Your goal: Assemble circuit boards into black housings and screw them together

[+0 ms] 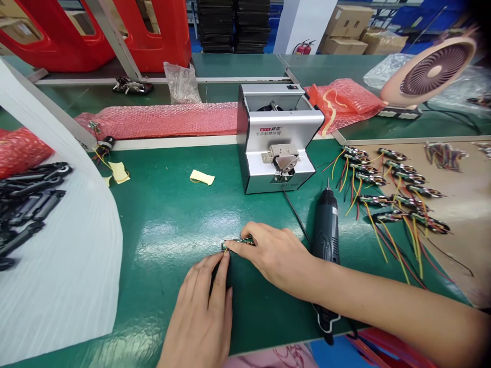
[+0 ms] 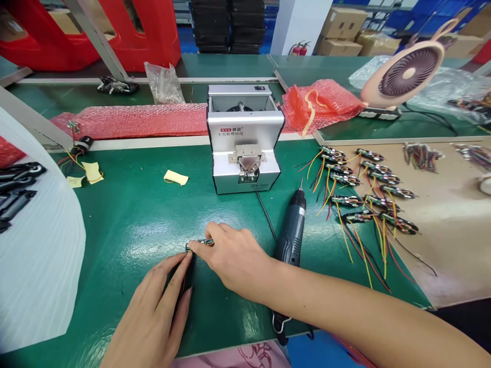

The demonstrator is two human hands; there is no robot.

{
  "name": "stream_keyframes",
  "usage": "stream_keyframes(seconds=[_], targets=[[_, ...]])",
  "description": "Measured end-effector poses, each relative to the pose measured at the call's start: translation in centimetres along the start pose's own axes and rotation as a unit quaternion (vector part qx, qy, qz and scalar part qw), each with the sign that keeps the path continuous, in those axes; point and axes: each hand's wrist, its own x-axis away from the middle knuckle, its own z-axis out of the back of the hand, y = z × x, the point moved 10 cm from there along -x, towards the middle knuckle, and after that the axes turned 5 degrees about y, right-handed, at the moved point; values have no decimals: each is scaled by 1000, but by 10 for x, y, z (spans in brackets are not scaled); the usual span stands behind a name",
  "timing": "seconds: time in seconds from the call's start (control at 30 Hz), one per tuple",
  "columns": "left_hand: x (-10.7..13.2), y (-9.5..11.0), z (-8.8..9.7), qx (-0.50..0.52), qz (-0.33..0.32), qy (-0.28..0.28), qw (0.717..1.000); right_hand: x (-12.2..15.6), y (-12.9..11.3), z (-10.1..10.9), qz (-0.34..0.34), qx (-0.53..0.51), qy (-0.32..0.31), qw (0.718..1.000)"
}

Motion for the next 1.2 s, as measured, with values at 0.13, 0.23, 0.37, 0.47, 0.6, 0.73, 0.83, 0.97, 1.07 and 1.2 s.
stream_keyframes(seconds=[0.13, 0.23, 0.37, 0.47, 0.6, 0.73, 0.83, 0.97, 1.07, 1.2], targets=[[3, -3, 1, 31, 23, 3, 999, 0, 0, -1, 3, -4, 3, 1000], [7, -8, -3, 70, 57, -10, 996, 1, 0, -1, 3, -4, 7, 1000], [7, -18, -8, 144, 105, -17, 984, 2, 0, -1, 1, 5, 10, 1000], [1, -31, -4, 225, 155, -3, 962, 2, 0, -2, 2, 9, 6, 1000], [-4, -52, -17, 367, 275, -44, 887, 1, 1, -4, 1, 6, -4, 1000], [-2, -54, -40, 512, 364, -123, 769, 2, -1, -4, 7, 1, 5, 1000], [-3, -51, -43, 536, 358, -161, 747, 2, -1, -4, 9, 0, 10, 1000], [-9, -58, -33, 439, 294, -199, 825, 1, -1, -3, 5, 1, 1, 1000], [-28, -73, -10, 286, 218, -118, 926, 1, -2, -3, 9, 7, -4, 1000], [-50, -64, -4, 235, 90, -86, 964, 2, -2, -1, 10, 13, 13, 1000]])
